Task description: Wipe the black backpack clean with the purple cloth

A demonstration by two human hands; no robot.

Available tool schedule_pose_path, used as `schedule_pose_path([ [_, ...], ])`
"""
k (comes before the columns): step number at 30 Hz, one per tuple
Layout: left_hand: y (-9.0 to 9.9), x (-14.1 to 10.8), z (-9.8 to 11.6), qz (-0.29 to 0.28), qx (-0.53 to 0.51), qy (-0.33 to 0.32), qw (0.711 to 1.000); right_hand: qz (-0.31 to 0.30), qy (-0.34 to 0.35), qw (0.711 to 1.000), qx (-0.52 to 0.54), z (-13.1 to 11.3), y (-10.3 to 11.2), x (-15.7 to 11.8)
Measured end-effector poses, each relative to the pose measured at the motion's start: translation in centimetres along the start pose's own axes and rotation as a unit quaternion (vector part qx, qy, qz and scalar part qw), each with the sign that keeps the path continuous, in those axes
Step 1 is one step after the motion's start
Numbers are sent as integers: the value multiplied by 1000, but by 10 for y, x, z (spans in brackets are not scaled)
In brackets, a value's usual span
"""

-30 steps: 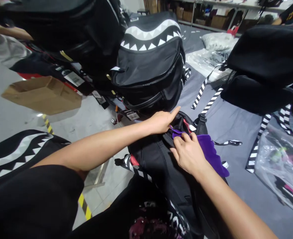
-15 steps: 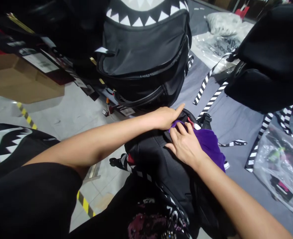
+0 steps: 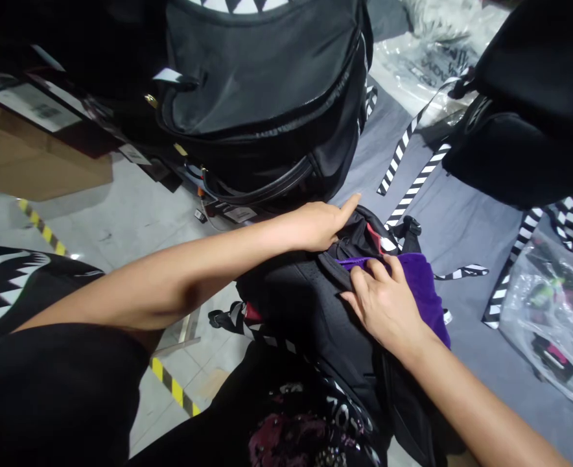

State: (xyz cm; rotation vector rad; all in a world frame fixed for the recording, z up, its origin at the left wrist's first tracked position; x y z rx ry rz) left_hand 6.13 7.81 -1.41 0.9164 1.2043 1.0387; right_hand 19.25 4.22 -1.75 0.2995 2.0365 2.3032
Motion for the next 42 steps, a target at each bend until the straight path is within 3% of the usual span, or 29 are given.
schedule_pose_path([
  [5,-3,4,0,4,9,1,1000,-10,18,1000,20,1,-2,-7],
  [13,-4,4,-1,-13,9,3,1000,-35,52,997,37,-6,-7,36],
  [17,-3,3,-1,-11,9,6,1000,-34,37,998,29,-1,-8,31],
  [21,-4,3,-2,-19,15,18,1000,-5,76,997,33,-6,-6,31],
  [26,-3,3,-1,-14,20,20,1000,-12,41,999,9,-3,-8,31],
  [30,-3,4,-2,-10,17,23,1000,5,54,998,28,-5,-6,29],
  [35,-3,4,-2,-6,21,24,999,-11,38,999,27,-1,-7,20],
  [42,-4,5,-2,-2,12,15,1000,-22,35,999,36,-3,-10,32],
])
Point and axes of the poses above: each hand's wrist, its own x-axis towards the middle knuckle, its own y-axis out of the back of the hand, z = x × y, the point moved 7 cm from there along x, towards the middle knuckle, and after that the axes turned 4 degrees about z, right-handed, at the moved point
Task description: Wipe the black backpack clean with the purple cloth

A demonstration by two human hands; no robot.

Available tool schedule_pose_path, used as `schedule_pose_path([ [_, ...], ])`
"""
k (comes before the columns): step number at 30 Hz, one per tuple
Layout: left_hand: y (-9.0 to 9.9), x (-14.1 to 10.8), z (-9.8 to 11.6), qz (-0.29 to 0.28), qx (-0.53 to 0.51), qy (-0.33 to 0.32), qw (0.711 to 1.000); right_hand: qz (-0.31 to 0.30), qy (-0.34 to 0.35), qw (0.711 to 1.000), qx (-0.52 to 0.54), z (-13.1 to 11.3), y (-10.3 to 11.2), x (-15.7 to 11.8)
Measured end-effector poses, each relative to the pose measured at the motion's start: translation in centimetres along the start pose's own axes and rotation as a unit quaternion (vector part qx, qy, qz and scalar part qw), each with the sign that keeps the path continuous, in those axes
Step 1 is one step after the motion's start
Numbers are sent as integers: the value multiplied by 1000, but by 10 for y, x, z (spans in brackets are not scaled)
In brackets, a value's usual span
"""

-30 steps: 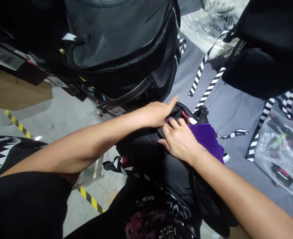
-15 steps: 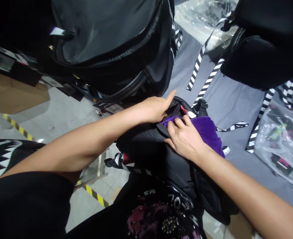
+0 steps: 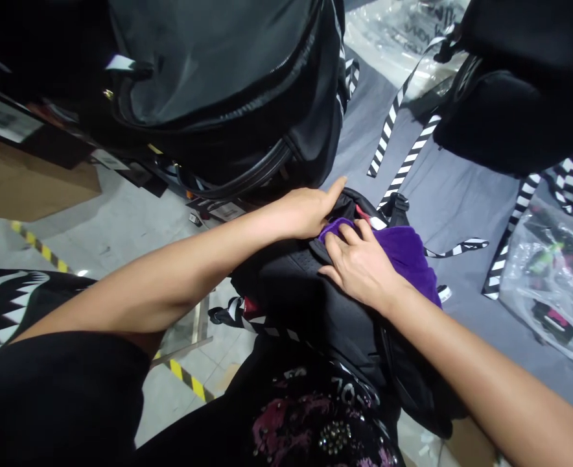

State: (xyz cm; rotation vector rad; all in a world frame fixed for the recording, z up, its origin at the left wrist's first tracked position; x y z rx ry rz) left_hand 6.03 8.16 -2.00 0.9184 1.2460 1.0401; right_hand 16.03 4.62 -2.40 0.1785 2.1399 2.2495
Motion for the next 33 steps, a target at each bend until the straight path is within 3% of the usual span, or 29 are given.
schedule_pose_path([
  [4,-1,3,-1,18,-1,-1,1000,0,-7,1000,9,1,1,0],
  [11,2,-1,7,42,-56,-34,997,104,-12,994,7,-2,8,-3],
  [17,4,1,3,41,-65,-28,997,183,37,982,-26,7,2,-4],
  [21,5,-3,6,29,-82,-27,996,257,87,959,-80,3,6,-8],
  [30,8,-1,1,-14,-93,-5,996,246,51,965,-76,5,-4,-12],
  [33,8,-2,4,-22,-65,5,998,209,28,975,-69,2,1,-9],
])
Point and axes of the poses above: each hand's wrist, its own x-axis towards the middle knuckle, its own y-axis out of the back of the hand, z = x × y, the point moved 7 cm from there along x, towards the middle knuckle, and after that the axes turned 4 degrees about z, right-handed, at the moved point
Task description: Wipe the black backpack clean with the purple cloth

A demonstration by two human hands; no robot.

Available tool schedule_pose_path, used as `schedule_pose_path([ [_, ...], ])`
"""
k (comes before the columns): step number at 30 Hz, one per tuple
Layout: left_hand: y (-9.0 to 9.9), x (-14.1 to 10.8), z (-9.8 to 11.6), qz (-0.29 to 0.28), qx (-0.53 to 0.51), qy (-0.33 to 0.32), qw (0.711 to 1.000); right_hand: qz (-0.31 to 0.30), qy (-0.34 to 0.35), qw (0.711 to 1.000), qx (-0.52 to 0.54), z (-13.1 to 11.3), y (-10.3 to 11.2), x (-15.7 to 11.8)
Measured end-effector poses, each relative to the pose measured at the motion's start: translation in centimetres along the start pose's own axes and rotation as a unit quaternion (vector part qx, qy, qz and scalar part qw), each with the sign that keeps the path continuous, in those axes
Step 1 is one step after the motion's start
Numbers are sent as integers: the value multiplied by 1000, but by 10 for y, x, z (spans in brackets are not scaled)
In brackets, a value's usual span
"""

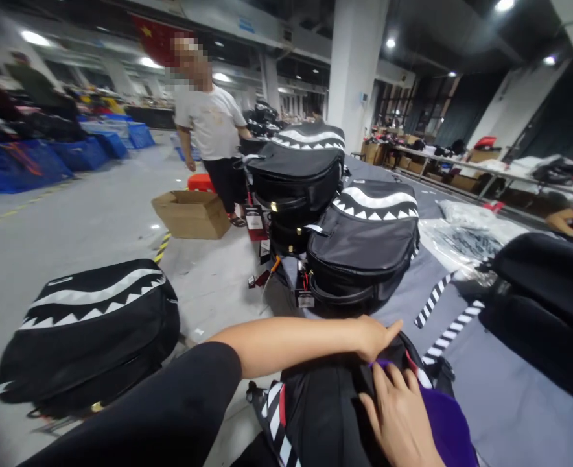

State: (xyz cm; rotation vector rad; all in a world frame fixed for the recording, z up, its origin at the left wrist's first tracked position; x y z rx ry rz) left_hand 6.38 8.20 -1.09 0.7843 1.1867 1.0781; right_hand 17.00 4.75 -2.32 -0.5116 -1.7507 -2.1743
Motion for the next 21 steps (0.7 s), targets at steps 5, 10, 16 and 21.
schedule_pose_path([
  [5,-3,-5,4,38,30,6,999,-118,-65,990,28,-1,9,1],
  [10,-5,-1,-5,41,53,5,998,-78,-82,994,6,6,33,-35],
  [16,-6,-10,5,37,94,22,995,13,-325,937,-126,83,81,-69],
  [21,-1,-7,10,77,140,25,987,70,-428,896,-97,140,98,-98],
])
Point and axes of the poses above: each hand's wrist, its own x-axis towards the middle knuckle, its own y-axis out of the back of the hand, z = x × y, the point moved 7 cm from there along x, towards the middle knuckle, and after that the axes turned 4 degrees about z, right-handed, at the moved point
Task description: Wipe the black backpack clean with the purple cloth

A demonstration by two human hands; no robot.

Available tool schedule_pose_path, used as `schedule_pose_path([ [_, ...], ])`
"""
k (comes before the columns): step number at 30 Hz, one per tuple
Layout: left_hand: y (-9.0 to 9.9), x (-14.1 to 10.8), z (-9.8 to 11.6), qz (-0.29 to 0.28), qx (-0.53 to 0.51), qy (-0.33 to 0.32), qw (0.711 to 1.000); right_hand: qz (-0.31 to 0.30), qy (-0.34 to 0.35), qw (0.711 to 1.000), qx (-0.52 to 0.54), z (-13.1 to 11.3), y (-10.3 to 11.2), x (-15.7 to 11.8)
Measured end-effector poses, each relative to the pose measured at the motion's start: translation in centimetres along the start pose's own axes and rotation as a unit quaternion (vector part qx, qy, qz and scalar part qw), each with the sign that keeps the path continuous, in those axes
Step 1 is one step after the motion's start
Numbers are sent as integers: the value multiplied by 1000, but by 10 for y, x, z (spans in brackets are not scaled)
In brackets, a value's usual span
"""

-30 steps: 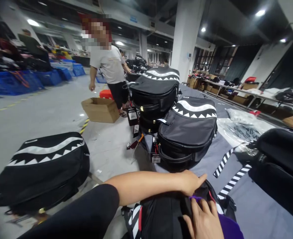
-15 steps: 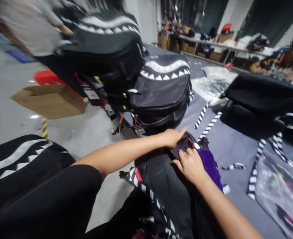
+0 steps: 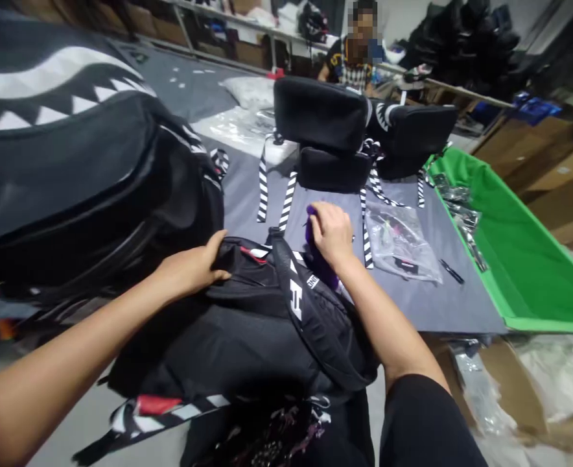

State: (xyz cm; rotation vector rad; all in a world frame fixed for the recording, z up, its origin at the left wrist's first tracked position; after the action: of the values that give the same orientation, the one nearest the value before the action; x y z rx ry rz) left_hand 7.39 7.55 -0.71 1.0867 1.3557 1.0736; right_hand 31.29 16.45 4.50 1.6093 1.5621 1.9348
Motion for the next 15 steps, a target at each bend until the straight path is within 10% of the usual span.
schedule_pose_path([
  [9,-6,5,-2,-32,-32,28,999,-119,-295,927,-197,177,32,-161],
  [15,-4,2,0,-24,-38,41,998,-193,-362,888,-206,223,13,-169],
])
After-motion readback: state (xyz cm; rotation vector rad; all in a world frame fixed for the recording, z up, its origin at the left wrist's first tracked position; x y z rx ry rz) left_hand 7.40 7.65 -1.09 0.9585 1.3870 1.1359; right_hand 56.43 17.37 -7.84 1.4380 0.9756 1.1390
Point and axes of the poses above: each hand's wrist, its own x-axis towards the middle knuckle, its own y-axis out of the back of the hand, z = x × y, the point moved 7 cm from there along x, towards the middle knuckle, and after that the axes turned 4 degrees about z, right-handed, at the moved point
